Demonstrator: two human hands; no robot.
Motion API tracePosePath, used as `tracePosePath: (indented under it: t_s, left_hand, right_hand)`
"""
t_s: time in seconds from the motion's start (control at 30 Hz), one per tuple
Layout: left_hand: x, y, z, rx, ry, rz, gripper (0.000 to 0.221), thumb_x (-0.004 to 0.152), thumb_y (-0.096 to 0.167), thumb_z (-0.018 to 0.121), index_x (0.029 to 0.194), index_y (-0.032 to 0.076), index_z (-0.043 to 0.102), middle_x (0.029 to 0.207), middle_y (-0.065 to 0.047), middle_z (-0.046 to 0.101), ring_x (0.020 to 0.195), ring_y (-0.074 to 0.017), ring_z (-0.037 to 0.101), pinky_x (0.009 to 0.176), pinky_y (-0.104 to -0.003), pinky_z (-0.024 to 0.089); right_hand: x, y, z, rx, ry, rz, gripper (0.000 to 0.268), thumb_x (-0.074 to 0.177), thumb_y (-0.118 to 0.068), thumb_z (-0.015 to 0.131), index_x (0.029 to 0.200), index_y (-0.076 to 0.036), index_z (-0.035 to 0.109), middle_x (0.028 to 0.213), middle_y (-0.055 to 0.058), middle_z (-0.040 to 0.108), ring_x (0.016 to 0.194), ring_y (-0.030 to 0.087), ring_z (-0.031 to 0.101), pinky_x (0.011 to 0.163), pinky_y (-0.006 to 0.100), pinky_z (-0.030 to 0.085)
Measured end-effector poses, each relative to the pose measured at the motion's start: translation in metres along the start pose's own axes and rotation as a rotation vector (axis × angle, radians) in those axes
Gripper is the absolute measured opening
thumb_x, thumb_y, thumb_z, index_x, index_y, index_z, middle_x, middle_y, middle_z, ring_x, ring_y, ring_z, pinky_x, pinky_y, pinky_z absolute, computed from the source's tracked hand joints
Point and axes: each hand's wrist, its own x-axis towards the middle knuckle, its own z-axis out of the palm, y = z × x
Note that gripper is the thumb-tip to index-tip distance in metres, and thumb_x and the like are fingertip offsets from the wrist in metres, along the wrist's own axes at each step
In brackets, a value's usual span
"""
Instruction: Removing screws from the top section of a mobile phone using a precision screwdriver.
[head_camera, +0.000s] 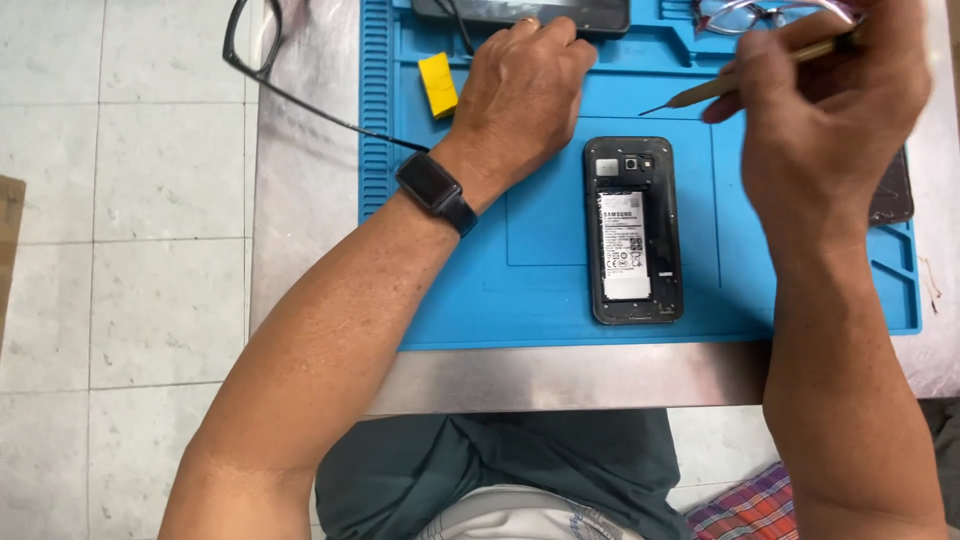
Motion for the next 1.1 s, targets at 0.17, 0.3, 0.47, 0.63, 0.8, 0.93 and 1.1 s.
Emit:
tracePosePath:
  t_s: [0.17, 0.3, 0.47, 0.63, 0.8, 0.93, 1.1]
  left_hand:
    - [-0.001, -0.001, -0.001, -0.008, -0.01, 0.012, 0.012, 0.089, 0.0, 0.07, 0.089, 0.011, 0.069, 0.081, -0.006, 0.057, 0.072, -0.0252, 0.055, 0.063, -0.042, 0.052]
    - [-0.001, 0.0, -0.001, 0.01, -0.05, -0.01, 0.009, 0.091, 0.003, 0.072, 0.096, 0.011, 0.072, 0.084, -0.005, 0.059, 0.075, -0.0244, 0.057, 0.067, -0.041, 0.055]
    - [-0.001, 0.0, 0.0, 0.013, -0.026, -0.001, 0.009, 0.092, 0.003, 0.07, 0.096, 0.011, 0.072, 0.085, -0.005, 0.059, 0.075, -0.0244, 0.057, 0.066, -0.041, 0.055]
    - [-0.001, 0.0, 0.002, 0.011, -0.005, 0.001, 0.011, 0.088, 0.001, 0.071, 0.09, 0.011, 0.07, 0.082, -0.005, 0.057, 0.072, -0.0248, 0.055, 0.062, -0.042, 0.053]
    - [-0.001, -0.001, 0.002, 0.011, -0.014, -0.006, 0.012, 0.089, 0.0, 0.069, 0.089, 0.012, 0.069, 0.08, -0.004, 0.055, 0.071, -0.024, 0.054, 0.062, -0.041, 0.053]
    - [0.0, 0.0, 0.001, 0.012, -0.035, -0.022, 0.011, 0.088, 0.002, 0.073, 0.088, 0.012, 0.069, 0.082, -0.004, 0.057, 0.073, -0.0245, 0.056, 0.064, -0.042, 0.055]
    - [0.0, 0.001, 0.0, -0.005, -0.036, -0.024, 0.01, 0.09, 0.001, 0.068, 0.091, 0.011, 0.071, 0.082, -0.005, 0.058, 0.073, -0.0245, 0.056, 0.064, -0.041, 0.054]
  right_hand:
    - [-0.001, 0.013, -0.004, -0.074, 0.025, 0.05, 0.028, 0.125, 0.023, 0.067, 0.132, 0.007, 0.046, 0.098, 0.018, 0.051, 0.073, 0.031, 0.07, 0.062, 0.039, 0.061]
    - [-0.001, 0.004, 0.001, -0.282, -0.111, -0.086, 0.031, 0.119, 0.02, 0.072, 0.145, 0.005, 0.062, 0.097, 0.017, 0.067, 0.079, 0.024, 0.069, 0.077, 0.038, 0.06]
    - [-0.003, 0.004, 0.003, -0.316, -0.127, -0.069, 0.034, 0.115, 0.014, 0.074, 0.145, 0.002, 0.064, 0.102, 0.017, 0.067, 0.088, 0.027, 0.068, 0.084, 0.039, 0.059]
    - [-0.003, 0.006, 0.003, -0.315, -0.134, -0.089, 0.033, 0.116, 0.014, 0.074, 0.146, 0.003, 0.064, 0.104, 0.019, 0.067, 0.09, 0.029, 0.069, 0.086, 0.041, 0.061]
    - [-0.003, 0.004, 0.005, -0.313, -0.142, -0.091, 0.034, 0.116, 0.014, 0.074, 0.146, 0.003, 0.063, 0.107, 0.019, 0.067, 0.095, 0.03, 0.072, 0.086, 0.042, 0.061]
    - [0.0, -0.002, 0.0, -0.321, -0.181, -0.085, 0.034, 0.116, 0.013, 0.075, 0.147, 0.003, 0.063, 0.104, 0.017, 0.07, 0.088, 0.027, 0.068, 0.087, 0.04, 0.061]
    - [0.004, -0.015, -0.004, -0.288, -0.354, -0.123, 0.044, 0.111, 0.018, 0.063, 0.153, 0.007, 0.053, 0.111, 0.019, 0.073, 0.103, 0.036, 0.074, 0.099, 0.047, 0.061]
